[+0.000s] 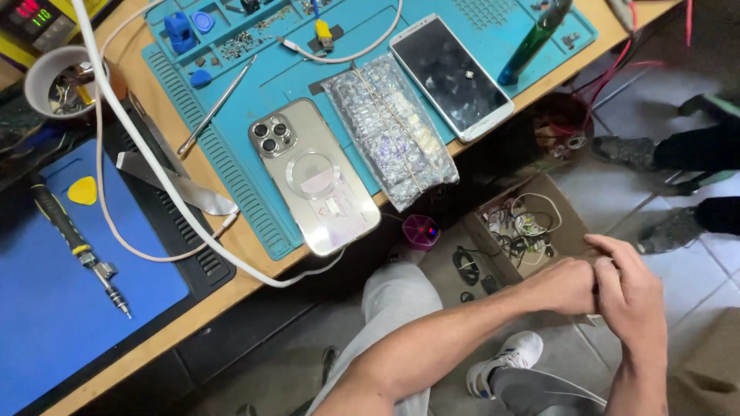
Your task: The person is organizing various electronic components and cables, including winding a white charging cable and sorting through parts in cardboard boxes.
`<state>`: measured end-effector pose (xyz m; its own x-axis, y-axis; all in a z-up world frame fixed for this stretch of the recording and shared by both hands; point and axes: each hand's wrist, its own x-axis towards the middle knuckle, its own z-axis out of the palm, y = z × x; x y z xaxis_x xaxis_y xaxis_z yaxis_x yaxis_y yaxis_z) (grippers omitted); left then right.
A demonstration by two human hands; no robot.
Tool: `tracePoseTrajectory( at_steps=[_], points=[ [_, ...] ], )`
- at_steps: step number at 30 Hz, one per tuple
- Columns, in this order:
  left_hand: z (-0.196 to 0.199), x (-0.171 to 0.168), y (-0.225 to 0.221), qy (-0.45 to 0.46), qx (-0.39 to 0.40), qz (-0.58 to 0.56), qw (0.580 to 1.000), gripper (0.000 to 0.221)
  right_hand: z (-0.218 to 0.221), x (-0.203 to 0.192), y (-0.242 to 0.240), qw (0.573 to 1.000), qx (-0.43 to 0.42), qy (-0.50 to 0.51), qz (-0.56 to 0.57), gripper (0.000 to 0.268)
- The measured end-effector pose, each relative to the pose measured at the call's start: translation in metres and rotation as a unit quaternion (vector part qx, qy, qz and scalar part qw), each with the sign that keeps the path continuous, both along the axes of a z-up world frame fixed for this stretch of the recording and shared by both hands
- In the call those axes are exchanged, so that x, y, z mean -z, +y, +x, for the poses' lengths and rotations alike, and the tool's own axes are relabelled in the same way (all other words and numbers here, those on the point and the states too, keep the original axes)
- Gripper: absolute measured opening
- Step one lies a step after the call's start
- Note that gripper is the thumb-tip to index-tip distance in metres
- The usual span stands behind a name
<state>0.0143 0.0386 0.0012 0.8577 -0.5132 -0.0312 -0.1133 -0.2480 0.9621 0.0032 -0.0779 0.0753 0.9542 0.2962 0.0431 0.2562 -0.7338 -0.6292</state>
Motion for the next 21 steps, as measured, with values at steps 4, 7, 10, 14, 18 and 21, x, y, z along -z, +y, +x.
tracePoseTrajectory(
  at_steps=[4, 7, 10, 14, 18, 21],
  points=[
    [0.009, -0.028, 0.026, 0.097, -0.024, 0.03, 0.995, 0.06, 0.031, -0.074, 0.038, 0.993, -0.027, -0.107, -0.051, 0.033],
    [0.018, -0.033, 0.038, 0.126, -0.009, 0.004, 0.992, 0.06, 0.064, -0.129, 0.075, 0.985, -0.066, -0.156, -0.013, 0.031],
    [0.026, -0.004, 0.025, 0.105, -0.013, -0.069, 0.992, 0.052, 0.107, -0.162, 0.113, 0.979, -0.112, -0.169, 0.035, 0.03],
    [0.032, 0.014, 0.019, 0.039, -0.036, -0.146, 0.988, 0.045, 0.16, -0.181, 0.16, 0.971, -0.164, -0.141, 0.098, 0.027],
    [0.04, -0.035, 0.068, 0.084, -0.073, -0.08, 0.991, 0.048, 0.174, -0.202, 0.193, 0.963, -0.208, -0.142, 0.094, 0.032],
    [0.062, -0.013, 0.056, 0.096, -0.06, -0.01, 0.994, 0.052, 0.174, -0.228, 0.214, 0.968, -0.203, -0.135, 0.066, 0.04]
  ],
)
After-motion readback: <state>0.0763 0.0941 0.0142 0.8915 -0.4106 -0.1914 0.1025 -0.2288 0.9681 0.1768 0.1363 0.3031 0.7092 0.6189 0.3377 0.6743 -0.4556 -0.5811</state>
